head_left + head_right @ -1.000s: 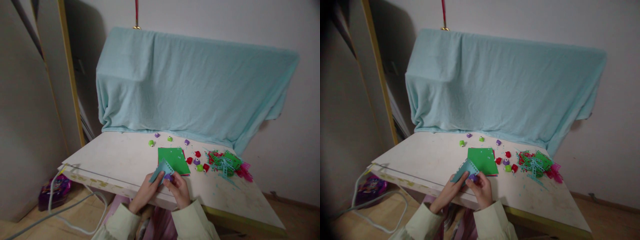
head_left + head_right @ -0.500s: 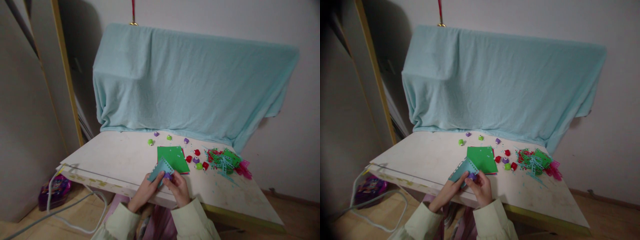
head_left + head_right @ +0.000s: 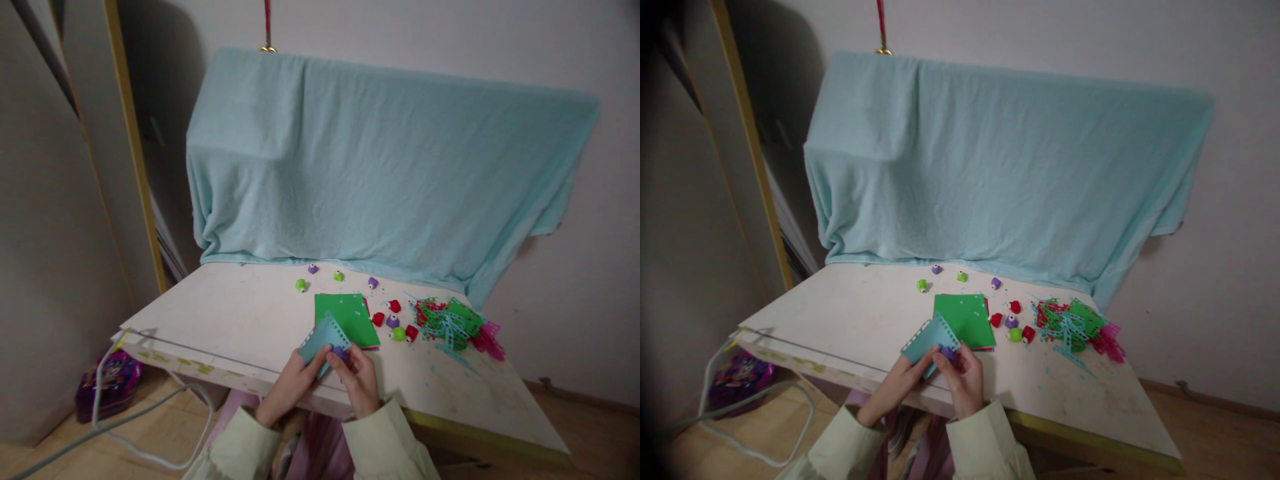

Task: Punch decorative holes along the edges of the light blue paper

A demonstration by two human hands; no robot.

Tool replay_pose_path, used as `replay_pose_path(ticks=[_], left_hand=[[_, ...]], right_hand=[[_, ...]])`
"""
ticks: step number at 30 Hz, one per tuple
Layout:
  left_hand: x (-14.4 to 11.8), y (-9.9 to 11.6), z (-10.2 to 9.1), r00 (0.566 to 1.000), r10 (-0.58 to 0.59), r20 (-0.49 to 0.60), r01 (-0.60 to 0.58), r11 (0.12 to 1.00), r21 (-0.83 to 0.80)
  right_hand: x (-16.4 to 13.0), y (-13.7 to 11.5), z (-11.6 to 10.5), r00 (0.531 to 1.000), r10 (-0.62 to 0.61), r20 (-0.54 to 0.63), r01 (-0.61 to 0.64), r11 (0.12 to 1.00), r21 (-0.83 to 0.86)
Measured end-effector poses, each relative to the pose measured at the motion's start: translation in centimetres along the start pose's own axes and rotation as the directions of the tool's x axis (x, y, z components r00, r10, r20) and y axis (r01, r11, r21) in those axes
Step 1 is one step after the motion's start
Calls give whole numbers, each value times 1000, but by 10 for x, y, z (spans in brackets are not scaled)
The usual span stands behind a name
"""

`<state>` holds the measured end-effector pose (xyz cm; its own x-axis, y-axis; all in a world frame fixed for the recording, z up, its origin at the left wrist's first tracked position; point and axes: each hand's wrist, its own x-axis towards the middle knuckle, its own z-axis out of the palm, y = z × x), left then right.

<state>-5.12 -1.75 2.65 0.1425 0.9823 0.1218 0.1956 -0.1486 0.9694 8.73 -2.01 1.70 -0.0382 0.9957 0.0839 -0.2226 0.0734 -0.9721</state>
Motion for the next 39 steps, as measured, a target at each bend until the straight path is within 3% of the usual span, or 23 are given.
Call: replay_pose_path(ticks=[11, 19, 32, 39], left_hand=[[2, -6, 0, 996, -54, -75, 54, 999, -10], [4, -3, 0, 996, -54, -69, 56, 998, 29], [4, -4, 1, 997, -49, -58, 52, 998, 45], [3, 4, 0, 996, 21, -91, -22, 1000, -6]], right_hand=[[4, 8, -5, 999, -4, -44, 7, 997, 73], [6, 7, -3, 990, 41, -134, -10, 974, 227], [7, 11, -5, 991, 31, -127, 7, 958, 286], [10, 16, -6, 985, 26, -172, 30, 948, 316]])
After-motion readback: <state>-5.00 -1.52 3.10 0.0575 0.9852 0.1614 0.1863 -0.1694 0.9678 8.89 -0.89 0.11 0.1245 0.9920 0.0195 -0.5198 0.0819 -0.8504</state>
